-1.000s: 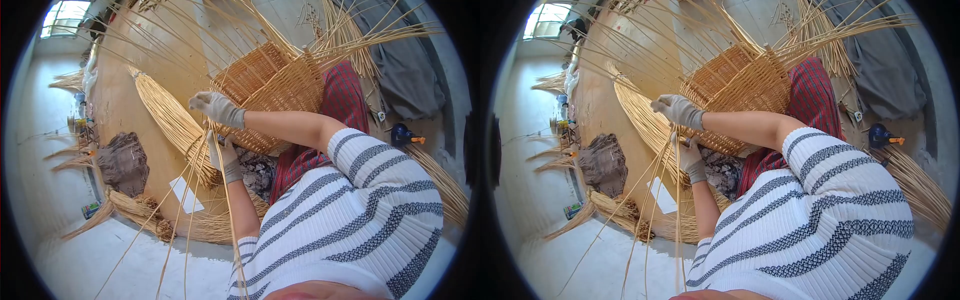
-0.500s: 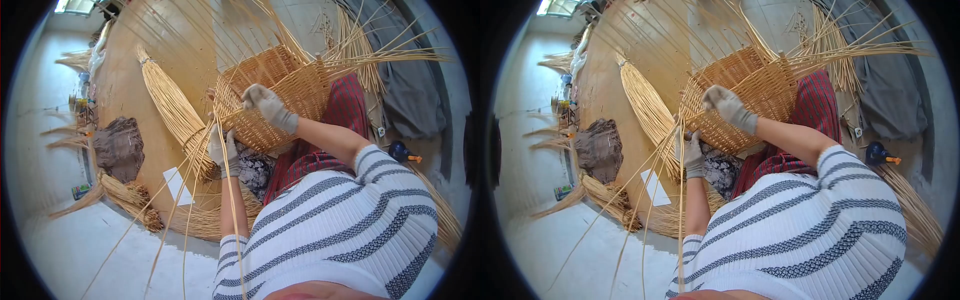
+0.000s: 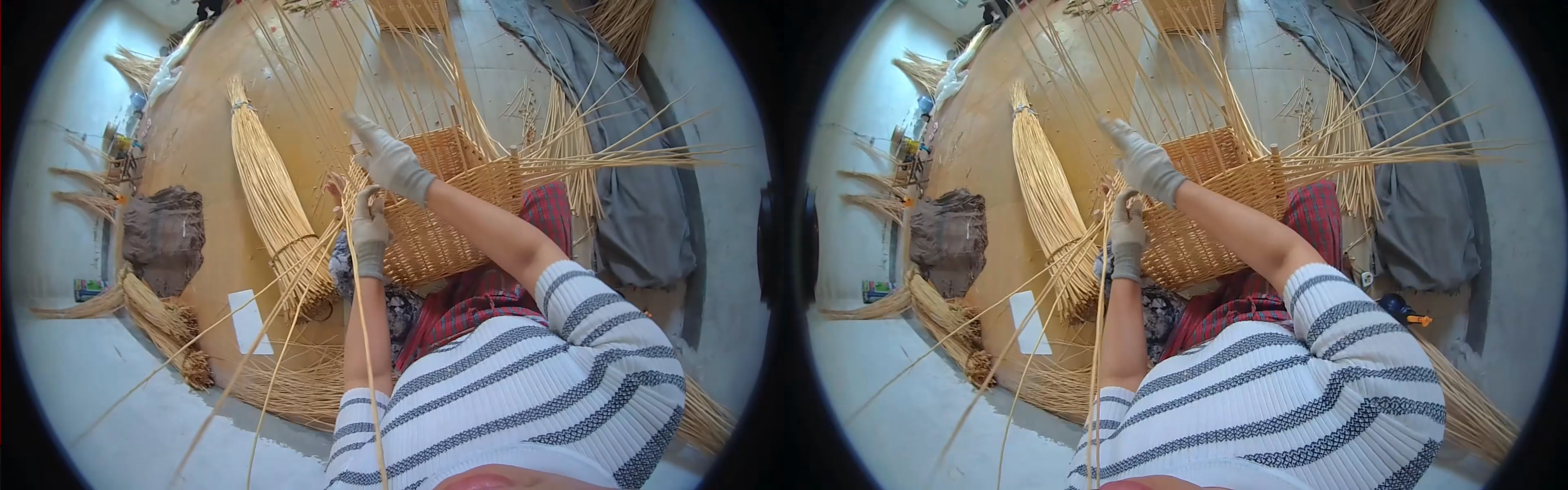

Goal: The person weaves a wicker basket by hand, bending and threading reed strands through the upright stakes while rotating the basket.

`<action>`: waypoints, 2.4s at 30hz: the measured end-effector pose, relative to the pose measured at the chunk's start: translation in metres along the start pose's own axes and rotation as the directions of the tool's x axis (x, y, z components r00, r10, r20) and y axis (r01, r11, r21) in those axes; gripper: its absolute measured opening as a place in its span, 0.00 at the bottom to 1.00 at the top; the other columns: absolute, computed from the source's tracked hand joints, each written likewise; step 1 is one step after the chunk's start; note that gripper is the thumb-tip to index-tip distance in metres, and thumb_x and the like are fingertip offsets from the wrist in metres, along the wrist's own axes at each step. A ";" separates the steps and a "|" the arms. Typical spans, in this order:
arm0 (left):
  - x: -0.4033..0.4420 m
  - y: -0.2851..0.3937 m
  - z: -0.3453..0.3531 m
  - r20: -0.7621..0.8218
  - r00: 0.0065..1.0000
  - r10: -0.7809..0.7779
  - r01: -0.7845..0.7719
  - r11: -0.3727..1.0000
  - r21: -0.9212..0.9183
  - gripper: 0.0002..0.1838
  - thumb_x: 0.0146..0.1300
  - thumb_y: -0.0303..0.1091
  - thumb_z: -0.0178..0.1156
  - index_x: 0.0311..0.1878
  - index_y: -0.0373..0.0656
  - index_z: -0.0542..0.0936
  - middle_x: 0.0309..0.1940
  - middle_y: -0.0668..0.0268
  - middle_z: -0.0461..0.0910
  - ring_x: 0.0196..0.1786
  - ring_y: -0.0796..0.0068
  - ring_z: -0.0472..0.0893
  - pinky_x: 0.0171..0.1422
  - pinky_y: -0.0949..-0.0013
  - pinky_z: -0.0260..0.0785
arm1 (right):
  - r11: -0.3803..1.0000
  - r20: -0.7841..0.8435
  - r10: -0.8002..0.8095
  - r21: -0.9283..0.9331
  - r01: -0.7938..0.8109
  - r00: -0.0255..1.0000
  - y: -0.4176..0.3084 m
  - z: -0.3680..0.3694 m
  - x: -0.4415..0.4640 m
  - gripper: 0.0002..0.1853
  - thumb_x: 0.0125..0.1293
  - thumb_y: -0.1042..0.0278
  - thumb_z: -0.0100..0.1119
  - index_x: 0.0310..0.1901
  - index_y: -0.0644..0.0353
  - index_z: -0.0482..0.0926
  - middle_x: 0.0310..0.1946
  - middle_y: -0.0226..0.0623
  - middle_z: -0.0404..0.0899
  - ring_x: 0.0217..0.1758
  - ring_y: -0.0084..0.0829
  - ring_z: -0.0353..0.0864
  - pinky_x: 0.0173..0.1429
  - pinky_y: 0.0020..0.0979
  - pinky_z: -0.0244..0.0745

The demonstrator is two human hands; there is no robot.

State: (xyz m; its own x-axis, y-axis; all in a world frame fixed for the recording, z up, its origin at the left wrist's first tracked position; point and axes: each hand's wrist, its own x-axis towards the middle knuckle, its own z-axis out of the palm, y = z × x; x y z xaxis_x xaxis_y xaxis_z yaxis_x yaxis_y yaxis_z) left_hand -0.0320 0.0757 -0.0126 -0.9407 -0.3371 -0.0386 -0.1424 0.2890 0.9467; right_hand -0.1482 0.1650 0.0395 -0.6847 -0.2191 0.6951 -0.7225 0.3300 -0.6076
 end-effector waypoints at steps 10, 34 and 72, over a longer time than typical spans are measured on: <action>-0.010 0.067 0.037 -0.348 0.559 0.753 -0.456 0.629 0.629 0.19 0.71 0.29 0.58 0.64 0.46 0.73 0.41 0.57 0.81 0.32 0.66 0.86 0.41 0.63 0.80 | 0.340 0.253 0.820 0.508 -0.792 0.514 0.025 -0.155 -0.134 0.08 0.76 0.71 0.54 0.53 0.58 0.76 0.46 0.37 0.85 0.46 0.28 0.86 0.47 0.27 0.81; -0.040 0.062 0.147 0.209 0.912 0.352 -0.405 0.693 0.596 0.41 0.58 0.29 0.63 0.76 0.64 0.63 0.57 0.56 0.69 0.37 0.53 0.81 0.44 0.50 0.77 | 0.851 0.024 0.522 0.059 -0.522 0.853 0.075 -0.238 -0.049 0.22 0.74 0.76 0.53 0.67 0.54 0.74 0.37 0.35 0.84 0.38 0.22 0.80 0.44 0.26 0.77; -0.001 -0.032 -0.073 0.049 0.954 0.297 -0.298 0.954 0.029 0.27 0.56 0.27 0.74 0.60 0.48 0.77 0.49 0.67 0.73 0.52 0.72 0.75 0.64 0.69 0.69 | -0.024 0.651 0.655 0.525 -0.850 0.384 0.026 -0.109 -0.122 0.19 0.77 0.49 0.52 0.52 0.56 0.81 0.40 0.30 0.85 0.43 0.23 0.84 0.38 0.20 0.75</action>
State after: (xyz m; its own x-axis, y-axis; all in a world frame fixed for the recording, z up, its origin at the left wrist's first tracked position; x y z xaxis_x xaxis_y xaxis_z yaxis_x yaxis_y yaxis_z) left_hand -0.0040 0.0012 -0.0198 -0.9546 -0.1916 0.2283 0.1358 0.4023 0.9054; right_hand -0.0735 0.3003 -0.0191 -0.7987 -0.4656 -0.3811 0.5488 -0.3039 -0.7788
